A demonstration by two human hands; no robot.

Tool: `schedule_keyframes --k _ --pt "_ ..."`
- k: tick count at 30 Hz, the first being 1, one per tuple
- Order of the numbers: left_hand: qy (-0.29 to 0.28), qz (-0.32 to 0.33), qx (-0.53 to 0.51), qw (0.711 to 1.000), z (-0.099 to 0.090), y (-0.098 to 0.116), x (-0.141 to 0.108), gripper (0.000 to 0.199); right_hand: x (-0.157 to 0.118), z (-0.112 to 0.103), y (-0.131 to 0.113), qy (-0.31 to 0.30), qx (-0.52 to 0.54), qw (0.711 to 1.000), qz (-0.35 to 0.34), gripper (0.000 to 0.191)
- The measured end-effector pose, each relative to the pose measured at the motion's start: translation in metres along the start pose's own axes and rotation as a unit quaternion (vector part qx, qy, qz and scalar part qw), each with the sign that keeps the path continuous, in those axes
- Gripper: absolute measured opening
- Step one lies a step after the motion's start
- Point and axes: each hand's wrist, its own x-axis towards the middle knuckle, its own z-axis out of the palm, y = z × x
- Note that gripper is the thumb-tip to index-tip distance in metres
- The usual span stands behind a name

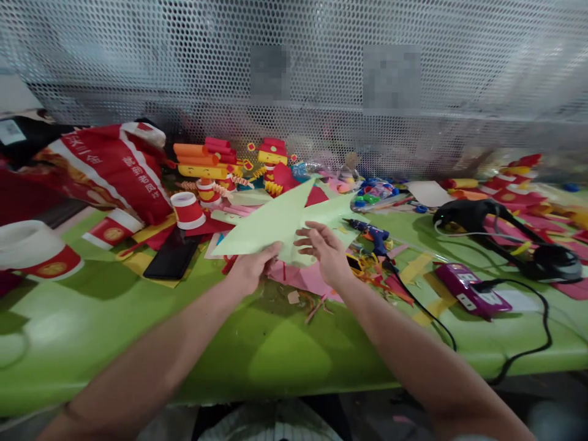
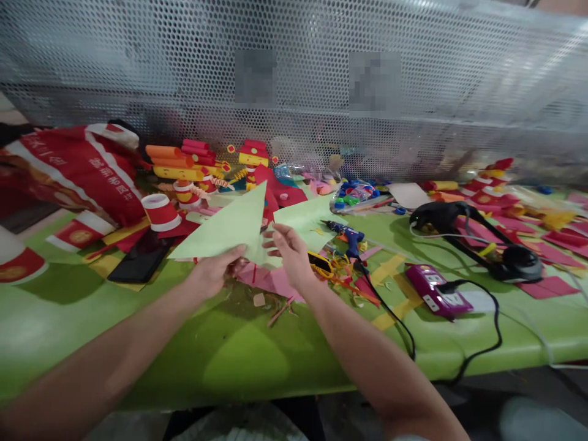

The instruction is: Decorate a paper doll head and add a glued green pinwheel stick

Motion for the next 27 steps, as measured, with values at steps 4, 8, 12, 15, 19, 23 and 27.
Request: schedule_keyframes --k 4,8,12,15,19,23,27 --pt "-0.013 -0.013 -0.018 1.0 -0.006 0.003 0.002 0.037 -0.005 0.001 0.004 -0.067 -0.063 0.995 0.026 0.025" --pt "-0.04 -0.006 -0.027 0.999 -0.007 0.002 0.0 0.04 -0.007 0.004 0.005 -0.114 -0.071 0.988 0.076 0.026" --pt "-0.035 -0.023 -0.023 0.999 -0.004 0.0 -0.004 0.039 -0.011 0.007 0.006 -0.149 -0.056 0.983 0.091 0.029" --pt "-0.03 -0.035 -0.028 0.999 -0.002 -0.002 -0.006 0.035 -0.015 0.01 0.005 -0.136 -0.058 0.986 0.078 0.033" --pt "-0.059 -0.02 -0.039 0.997 -0.001 -0.003 -0.008 0.032 -0.018 0.014 0.003 -0.098 -0.061 0.991 0.068 0.039" --pt "-0.08 0.014 -0.024 0.996 0.0 -0.002 -0.011 0.033 -0.018 0.014 0.004 -0.086 -0.049 0.991 0.091 0.044" --pt "-0.109 0.044 0.023 0.993 0.0 -0.005 -0.012 0.037 -0.017 0.013 0.007 -0.095 -0.037 0.99 0.101 0.041"
